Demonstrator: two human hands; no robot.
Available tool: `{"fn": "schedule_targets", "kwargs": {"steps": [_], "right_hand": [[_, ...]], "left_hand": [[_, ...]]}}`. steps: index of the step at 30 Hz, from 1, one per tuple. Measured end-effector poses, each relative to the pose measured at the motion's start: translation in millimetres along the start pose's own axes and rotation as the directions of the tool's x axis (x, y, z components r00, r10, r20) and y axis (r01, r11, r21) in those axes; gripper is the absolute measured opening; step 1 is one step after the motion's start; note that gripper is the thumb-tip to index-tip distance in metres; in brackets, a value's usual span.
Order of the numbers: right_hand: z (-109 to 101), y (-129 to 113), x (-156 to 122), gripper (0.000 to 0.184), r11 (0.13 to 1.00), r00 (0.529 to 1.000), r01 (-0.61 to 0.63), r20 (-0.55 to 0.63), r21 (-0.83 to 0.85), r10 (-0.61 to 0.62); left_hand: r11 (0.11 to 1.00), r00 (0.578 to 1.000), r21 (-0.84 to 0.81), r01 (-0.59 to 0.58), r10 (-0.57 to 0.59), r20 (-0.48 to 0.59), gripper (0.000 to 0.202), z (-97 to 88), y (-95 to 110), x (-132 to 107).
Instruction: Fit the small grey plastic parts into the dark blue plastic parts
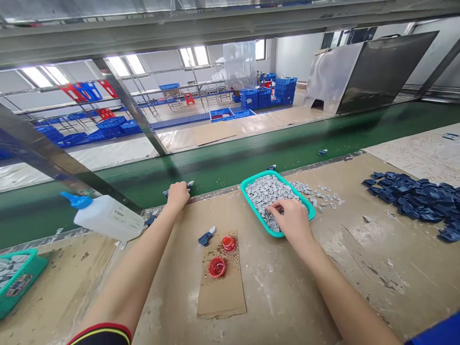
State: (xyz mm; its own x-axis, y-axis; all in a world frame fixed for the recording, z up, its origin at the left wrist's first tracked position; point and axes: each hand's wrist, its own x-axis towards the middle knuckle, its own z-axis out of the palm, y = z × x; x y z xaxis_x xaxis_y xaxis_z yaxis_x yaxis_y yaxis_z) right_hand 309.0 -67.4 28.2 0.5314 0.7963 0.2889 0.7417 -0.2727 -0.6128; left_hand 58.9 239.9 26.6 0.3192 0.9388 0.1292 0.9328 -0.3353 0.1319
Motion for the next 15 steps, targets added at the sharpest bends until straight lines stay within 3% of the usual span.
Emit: {"fn": "schedule_targets", "kwargs": {"steps": [4, 7, 11, 15], "right_hand": [[-4, -11, -11, 0.012, 0.957, 0.994, 0.002, -0.101, 0.289, 0.028], [-5, -27, -27, 0.015, 0.860, 0.998, 0.018, -0.058, 0.510, 0.013], [6, -50, -49, 0.013, 0.813, 0.987, 0.049, 0.095, 0.580, -0.127], [27, -58, -58, 0.014, 0.784, 0.957, -0.124, 0.282, 0.608, -0.067]], "left_hand": [[0.961, 0.995, -0.264, 0.086, -0.097, -0.030, 0.029, -13.4, -1, -12], [0.847, 0.986, -0.521, 0.106, -0.156, -0.052, 0.045, -19.5, 10, -37], [0.608, 0.989, -0.791, 0.070, -0.144, -0.024, 0.051, -29.3, 28, -96], [0.238, 0.978, -0.969, 0.059, -0.208, 0.009, 0.041, -47.7, 37, -160]]}}
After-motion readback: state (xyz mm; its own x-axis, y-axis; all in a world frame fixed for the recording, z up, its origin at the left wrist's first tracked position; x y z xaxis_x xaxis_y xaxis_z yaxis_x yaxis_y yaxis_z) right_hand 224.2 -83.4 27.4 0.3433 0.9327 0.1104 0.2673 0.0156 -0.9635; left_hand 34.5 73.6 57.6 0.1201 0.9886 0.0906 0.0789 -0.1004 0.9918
